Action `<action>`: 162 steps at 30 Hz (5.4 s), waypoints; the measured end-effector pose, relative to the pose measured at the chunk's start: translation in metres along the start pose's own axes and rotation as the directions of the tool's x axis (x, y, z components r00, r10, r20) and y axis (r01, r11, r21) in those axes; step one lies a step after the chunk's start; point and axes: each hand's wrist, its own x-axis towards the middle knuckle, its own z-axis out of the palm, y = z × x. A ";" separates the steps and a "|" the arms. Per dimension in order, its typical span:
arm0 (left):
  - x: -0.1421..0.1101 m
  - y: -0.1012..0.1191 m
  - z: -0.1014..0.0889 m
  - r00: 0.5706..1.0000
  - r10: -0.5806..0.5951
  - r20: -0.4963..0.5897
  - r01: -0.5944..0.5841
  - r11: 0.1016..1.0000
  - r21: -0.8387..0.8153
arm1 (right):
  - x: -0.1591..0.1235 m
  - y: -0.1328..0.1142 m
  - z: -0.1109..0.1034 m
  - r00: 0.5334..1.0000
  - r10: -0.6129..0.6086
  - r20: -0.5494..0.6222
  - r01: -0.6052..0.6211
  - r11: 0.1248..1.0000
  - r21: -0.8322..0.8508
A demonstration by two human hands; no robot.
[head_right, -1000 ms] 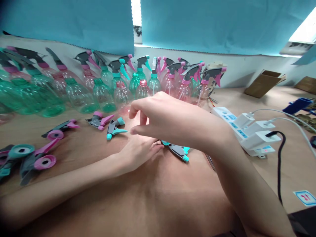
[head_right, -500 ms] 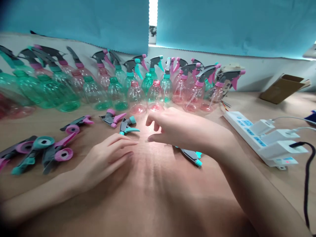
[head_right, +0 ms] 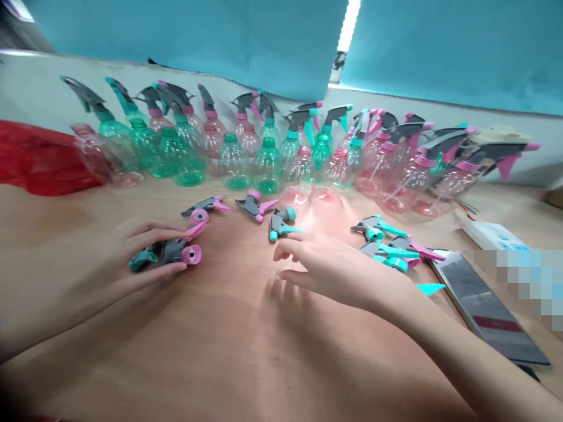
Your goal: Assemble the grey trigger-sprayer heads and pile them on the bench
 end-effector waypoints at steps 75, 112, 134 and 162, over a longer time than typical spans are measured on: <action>0.034 0.079 0.073 0.912 0.325 -0.251 -0.388 0.883 -0.265 | 0.004 -0.017 0.044 0.905 0.022 -0.424 0.005 0.998 0.061; 0.037 0.081 0.072 0.957 0.231 -0.175 -0.281 0.890 -0.359 | -0.001 -0.006 0.033 0.981 0.050 -0.189 0.019 0.939 0.343; 0.038 0.079 0.072 0.966 0.190 -0.176 -0.244 0.897 -0.369 | -0.005 -0.002 0.001 0.991 0.089 -0.103 -0.015 0.822 0.569; 0.035 0.082 0.072 0.951 0.223 -0.212 -0.292 0.873 -0.391 | 0.000 0.006 0.001 0.973 0.013 -0.228 0.085 0.907 0.413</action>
